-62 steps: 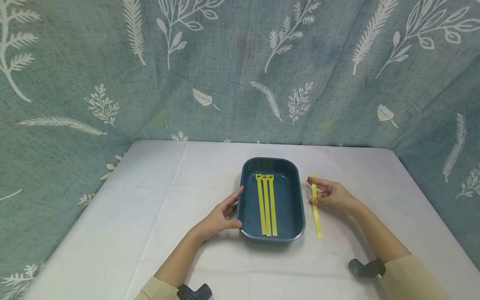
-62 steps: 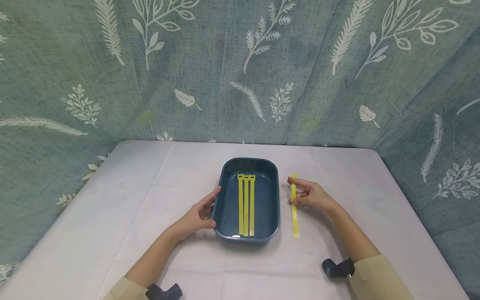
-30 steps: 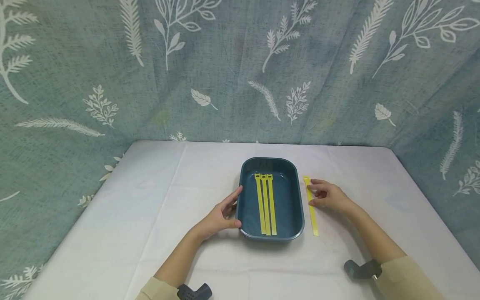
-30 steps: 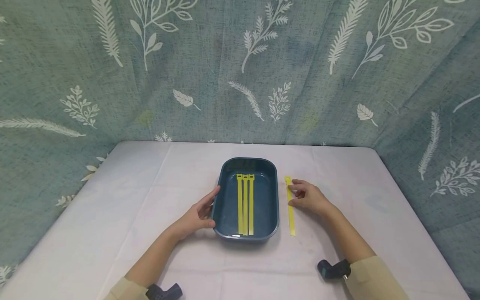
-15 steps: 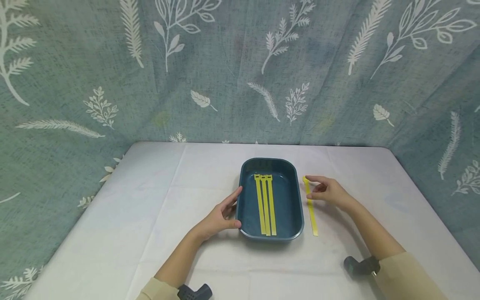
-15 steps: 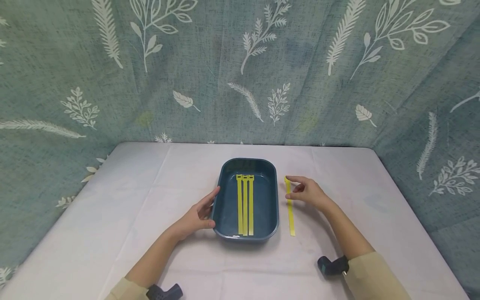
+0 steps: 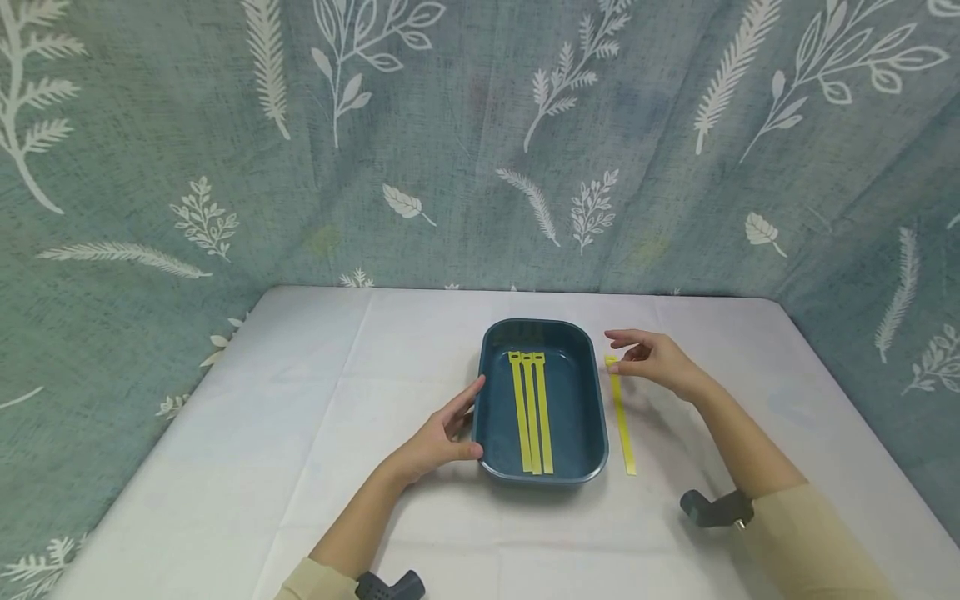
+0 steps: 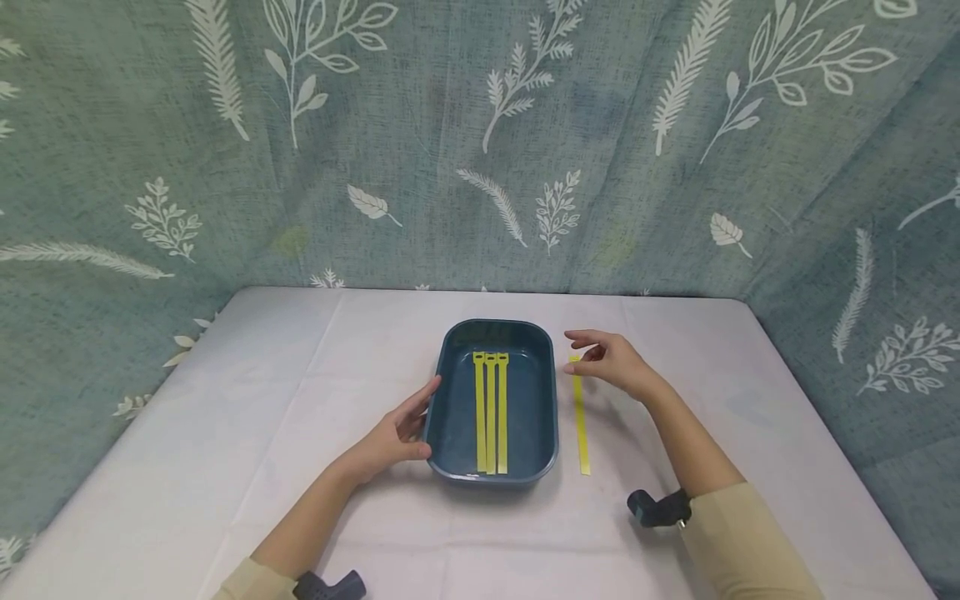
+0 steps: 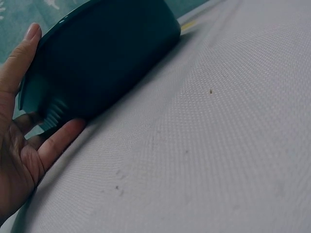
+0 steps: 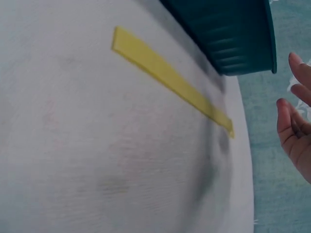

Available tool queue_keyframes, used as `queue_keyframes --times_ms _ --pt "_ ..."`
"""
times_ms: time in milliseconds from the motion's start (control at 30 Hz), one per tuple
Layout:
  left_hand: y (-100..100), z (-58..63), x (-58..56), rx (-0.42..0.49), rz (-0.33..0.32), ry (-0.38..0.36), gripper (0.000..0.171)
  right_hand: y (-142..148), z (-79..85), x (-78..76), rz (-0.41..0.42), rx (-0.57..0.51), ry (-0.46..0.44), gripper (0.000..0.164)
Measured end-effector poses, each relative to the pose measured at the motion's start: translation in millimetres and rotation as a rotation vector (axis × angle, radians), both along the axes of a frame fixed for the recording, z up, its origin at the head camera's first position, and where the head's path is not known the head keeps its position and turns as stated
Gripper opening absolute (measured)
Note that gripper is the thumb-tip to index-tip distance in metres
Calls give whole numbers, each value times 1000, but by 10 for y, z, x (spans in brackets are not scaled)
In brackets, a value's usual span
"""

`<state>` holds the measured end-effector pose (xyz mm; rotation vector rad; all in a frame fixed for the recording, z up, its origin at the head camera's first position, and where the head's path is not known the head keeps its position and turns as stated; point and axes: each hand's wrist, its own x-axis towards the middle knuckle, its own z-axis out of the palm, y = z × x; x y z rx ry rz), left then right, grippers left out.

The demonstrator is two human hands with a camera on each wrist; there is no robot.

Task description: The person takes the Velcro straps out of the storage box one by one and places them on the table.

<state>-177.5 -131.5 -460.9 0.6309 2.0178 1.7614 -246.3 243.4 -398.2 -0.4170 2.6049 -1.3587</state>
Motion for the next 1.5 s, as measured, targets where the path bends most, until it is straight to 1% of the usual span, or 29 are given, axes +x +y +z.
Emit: queue_keyframes --times_ms 133,300,533,700,867,967,1200,1333,1500 --pt "-4 -2 0 4 -2 -5 95 -45 98 -40 2 7 -8 64" --pt "-9 11 -1 3 4 -8 95 -117 217 -136 16 -4 -27 61" --pt "-7 27 -2 37 -3 -26 98 -221 323 -262 35 -2 -62 62" --pt "-6 31 -9 31 2 -33 100 -275 382 -373 91 -10 -101 61" --pt "-4 36 -19 34 -4 -44 103 -342 424 -482 144 -12 -171 59" --pt "-10 33 -24 38 -2 -54 103 -426 452 -516 195 -16 -197 60" --pt "-31 24 -43 46 -5 -58 103 -701 536 -574 284 -81 -243 55" --pt "-29 25 -47 41 -5 -55 102 -859 505 -596 313 -95 -273 56" --pt "-30 8 -42 39 -14 -48 101 -1007 320 -586 321 -129 -289 57"
